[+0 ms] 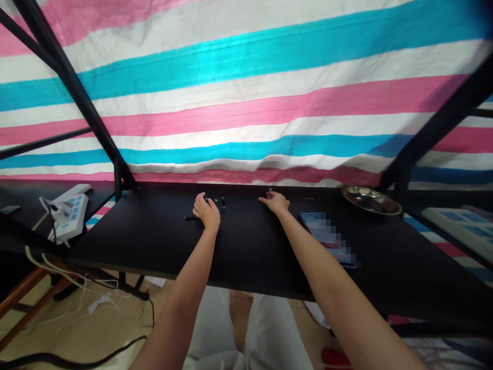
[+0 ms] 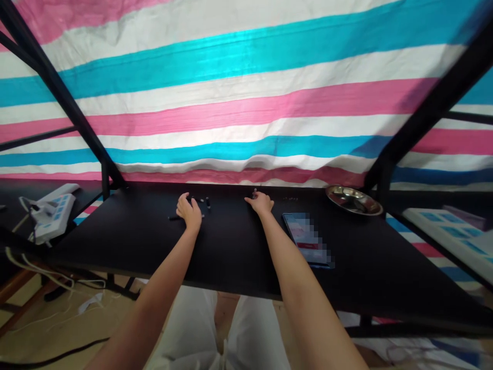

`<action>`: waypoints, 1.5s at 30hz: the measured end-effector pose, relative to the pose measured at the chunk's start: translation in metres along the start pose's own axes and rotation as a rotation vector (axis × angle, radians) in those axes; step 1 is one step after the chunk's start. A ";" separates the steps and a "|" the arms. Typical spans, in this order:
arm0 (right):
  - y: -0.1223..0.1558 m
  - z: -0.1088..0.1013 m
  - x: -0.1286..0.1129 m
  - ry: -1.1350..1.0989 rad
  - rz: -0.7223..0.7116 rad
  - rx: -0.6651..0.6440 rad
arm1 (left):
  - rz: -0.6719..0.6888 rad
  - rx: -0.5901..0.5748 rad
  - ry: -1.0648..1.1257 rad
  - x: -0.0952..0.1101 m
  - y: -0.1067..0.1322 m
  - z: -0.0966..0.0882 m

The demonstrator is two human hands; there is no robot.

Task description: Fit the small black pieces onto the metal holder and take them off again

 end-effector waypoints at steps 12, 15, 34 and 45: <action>0.010 0.005 -0.010 -0.021 -0.087 0.042 | -0.224 0.018 0.090 -0.012 -0.004 0.000; 0.012 0.005 -0.008 -0.025 -0.119 0.041 | -0.199 0.033 0.111 -0.012 -0.003 0.001; 0.094 -0.006 -0.019 -0.371 -0.470 -0.248 | 0.716 -0.314 0.298 0.041 0.021 -0.012; 0.106 -0.003 -0.012 -0.217 -0.650 -0.079 | 0.783 -0.484 0.276 0.040 0.031 0.004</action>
Point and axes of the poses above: each hand's wrist, its own y-axis away from the middle knuckle, its own z-axis out of the palm, x = y × z, the point moved 2 cm from there along -y, towards the middle knuckle, and after that the axes turned 13 degrees about z, right-handed, at the moved point
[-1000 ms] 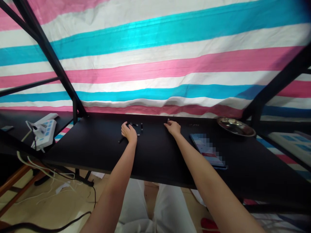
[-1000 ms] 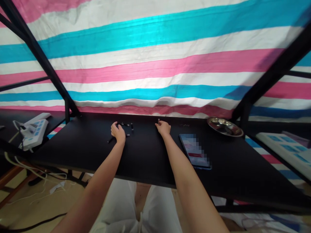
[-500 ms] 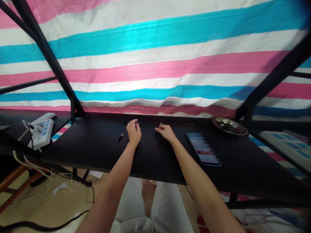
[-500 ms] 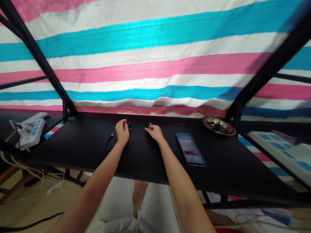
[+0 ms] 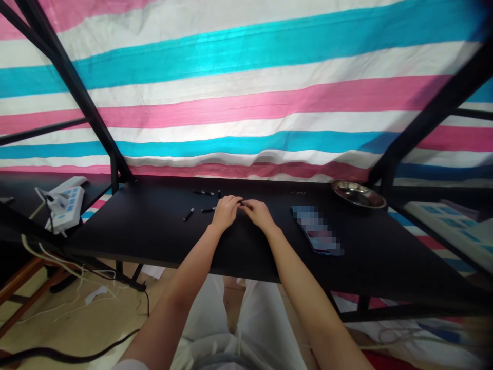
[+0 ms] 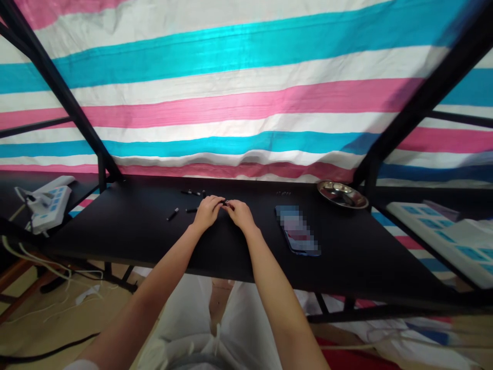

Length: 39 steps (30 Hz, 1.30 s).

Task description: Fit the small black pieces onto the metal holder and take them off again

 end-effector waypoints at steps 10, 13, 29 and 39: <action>0.000 0.001 0.004 -0.106 0.016 0.054 | -0.083 0.264 0.079 0.006 -0.002 -0.008; 0.000 0.001 0.004 -0.060 0.020 0.062 | -0.072 0.262 0.092 0.008 -0.002 -0.008; 0.005 -0.003 -0.004 -0.011 0.016 0.057 | -0.002 0.046 0.144 0.009 0.000 0.001; -0.013 0.022 -0.015 -0.198 0.079 0.042 | -0.505 0.752 0.403 -0.006 -0.001 -0.025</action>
Point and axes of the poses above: each hand's wrist, its own y-axis away from the middle knuckle, its own z-axis out of the palm, x = y × z, the point moved 2 cm from there along -y, towards the middle knuckle, and after that the axes turned 13 degrees about z, right-handed, at the moved point
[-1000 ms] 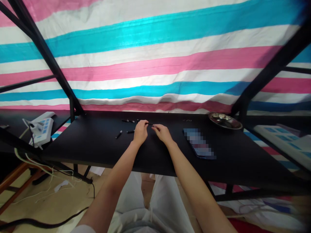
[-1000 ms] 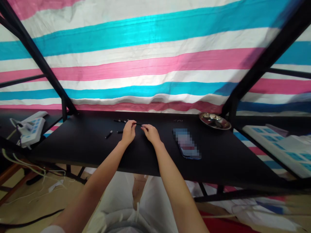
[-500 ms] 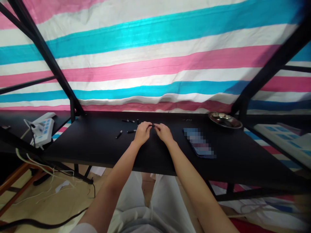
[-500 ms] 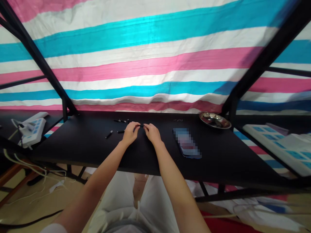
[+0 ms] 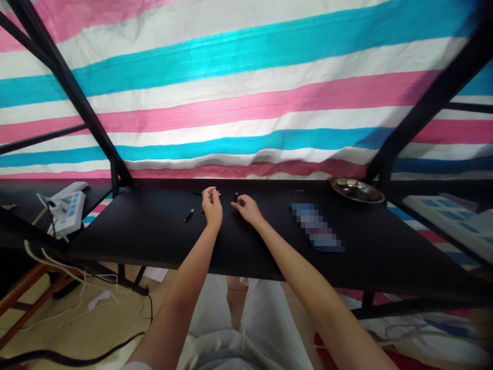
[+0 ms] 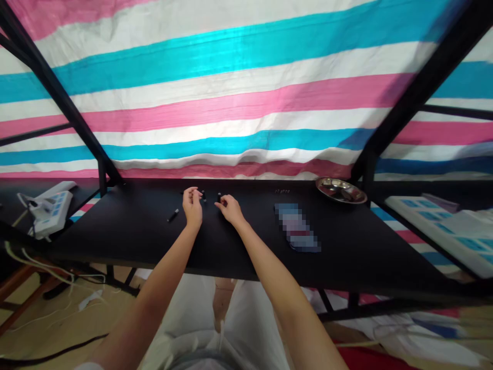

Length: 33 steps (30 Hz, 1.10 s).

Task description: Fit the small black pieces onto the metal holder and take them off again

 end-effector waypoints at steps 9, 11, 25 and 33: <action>-0.030 0.034 -0.007 0.245 0.152 -0.100 | -0.327 0.329 0.210 -0.016 -0.010 -0.007; -0.034 0.038 -0.005 0.302 0.146 -0.090 | -0.324 0.318 0.207 -0.016 -0.010 -0.006; 0.009 -0.007 0.014 0.581 0.024 -0.051 | 0.179 -0.717 -0.201 0.006 0.022 0.017; 0.022 -0.032 0.036 0.462 0.097 -0.257 | 0.284 -1.071 -0.449 0.002 0.034 0.025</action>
Point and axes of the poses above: each hand's wrist, its own y-axis away from the middle knuckle, its own z-axis out of the palm, x = y × z, the point moved 2 cm from there along -y, towards the middle knuckle, and after that the axes turned 13 degrees about z, right-handed, at the moved point
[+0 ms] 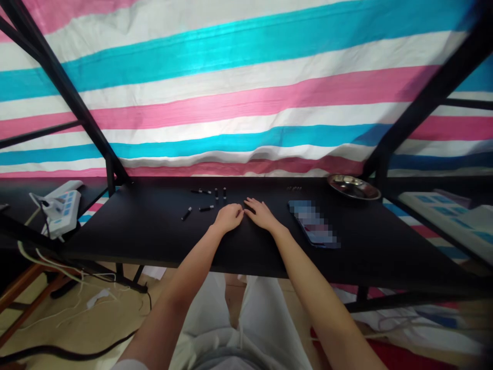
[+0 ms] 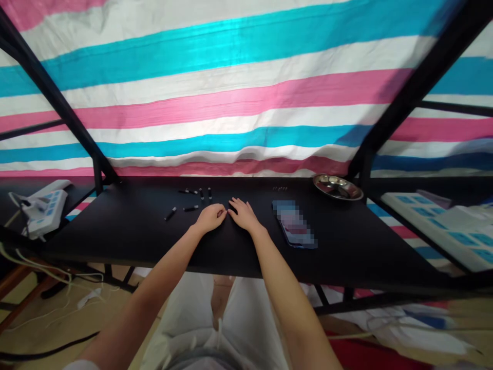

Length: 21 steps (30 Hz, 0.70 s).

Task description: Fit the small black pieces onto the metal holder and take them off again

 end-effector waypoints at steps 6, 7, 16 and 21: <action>0.001 -0.003 0.001 -0.042 0.003 -0.020 | 0.014 -0.023 -0.043 0.001 0.001 0.002; 0.001 -0.003 0.001 -0.041 0.006 -0.022 | 0.016 -0.025 -0.048 0.001 0.001 0.002; 0.002 -0.003 0.000 -0.040 0.013 -0.029 | 0.015 -0.034 -0.053 0.000 0.000 0.003; 0.001 -0.002 0.001 -0.035 0.000 -0.022 | 0.011 -0.038 -0.070 0.000 0.001 0.003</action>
Point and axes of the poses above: each hand's wrist, its own y-axis away from the middle knuckle, its own z-axis out of the palm, x = y × z, the point moved 2 cm from there along -y, towards the middle knuckle, and after that the axes turned 13 degrees about z, right-handed, at the moved point
